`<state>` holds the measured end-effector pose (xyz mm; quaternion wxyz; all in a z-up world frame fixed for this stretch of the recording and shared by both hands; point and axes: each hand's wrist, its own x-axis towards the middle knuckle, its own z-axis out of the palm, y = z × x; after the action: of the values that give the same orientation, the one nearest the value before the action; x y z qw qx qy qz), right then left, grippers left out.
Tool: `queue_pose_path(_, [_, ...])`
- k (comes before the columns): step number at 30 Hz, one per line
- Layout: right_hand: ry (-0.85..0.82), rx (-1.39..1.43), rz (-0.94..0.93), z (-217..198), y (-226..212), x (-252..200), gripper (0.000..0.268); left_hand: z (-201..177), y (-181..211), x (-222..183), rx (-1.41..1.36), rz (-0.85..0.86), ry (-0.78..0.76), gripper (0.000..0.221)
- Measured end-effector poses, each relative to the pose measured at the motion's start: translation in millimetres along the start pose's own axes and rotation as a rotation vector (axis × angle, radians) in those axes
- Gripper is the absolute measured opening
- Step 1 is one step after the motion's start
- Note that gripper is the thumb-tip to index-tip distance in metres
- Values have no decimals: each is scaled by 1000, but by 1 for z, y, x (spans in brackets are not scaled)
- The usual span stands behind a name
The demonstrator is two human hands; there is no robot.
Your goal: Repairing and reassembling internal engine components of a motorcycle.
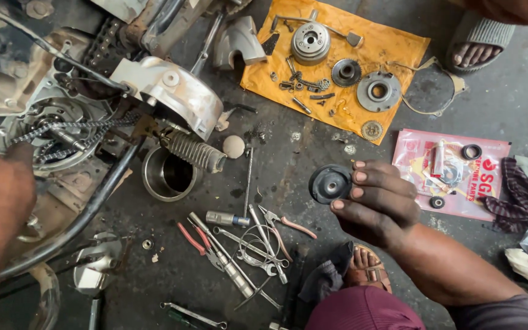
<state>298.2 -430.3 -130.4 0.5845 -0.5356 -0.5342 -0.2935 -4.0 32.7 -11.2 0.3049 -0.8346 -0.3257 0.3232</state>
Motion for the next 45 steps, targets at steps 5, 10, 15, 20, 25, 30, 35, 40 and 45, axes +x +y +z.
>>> queue_pose_path(5, [-23,5,18,2,0,3,30,-39,8,-21,107,56,28,30])
queue_pose_path(10, [-41,0,33,4,-5,4,31,-52,6,-31,153,92,61,32])
queue_pose_path(15, [-63,539,937,9,-8,6,31,-69,9,-32,163,108,-7,35])
queue_pose_path(20, [113,1089,1544,21,-4,19,32,-106,17,-41,131,67,-101,33])
queue_pose_path(25, [103,1075,1583,28,-10,19,40,-106,20,-32,229,24,-283,61])
queue_pose_path(30, [94,1066,1538,36,-17,20,38,-92,15,-27,167,-27,-233,35])
queue_pose_path(35, [-60,1018,1412,64,-40,23,33,-62,-29,-47,155,-83,-234,33])
queue_pose_path(40, [-410,777,961,171,-78,43,29,-57,-43,-82,217,-111,-285,31])
queue_pose_path(45, [-294,578,632,298,-93,34,27,-100,2,-46,274,-26,-225,32])
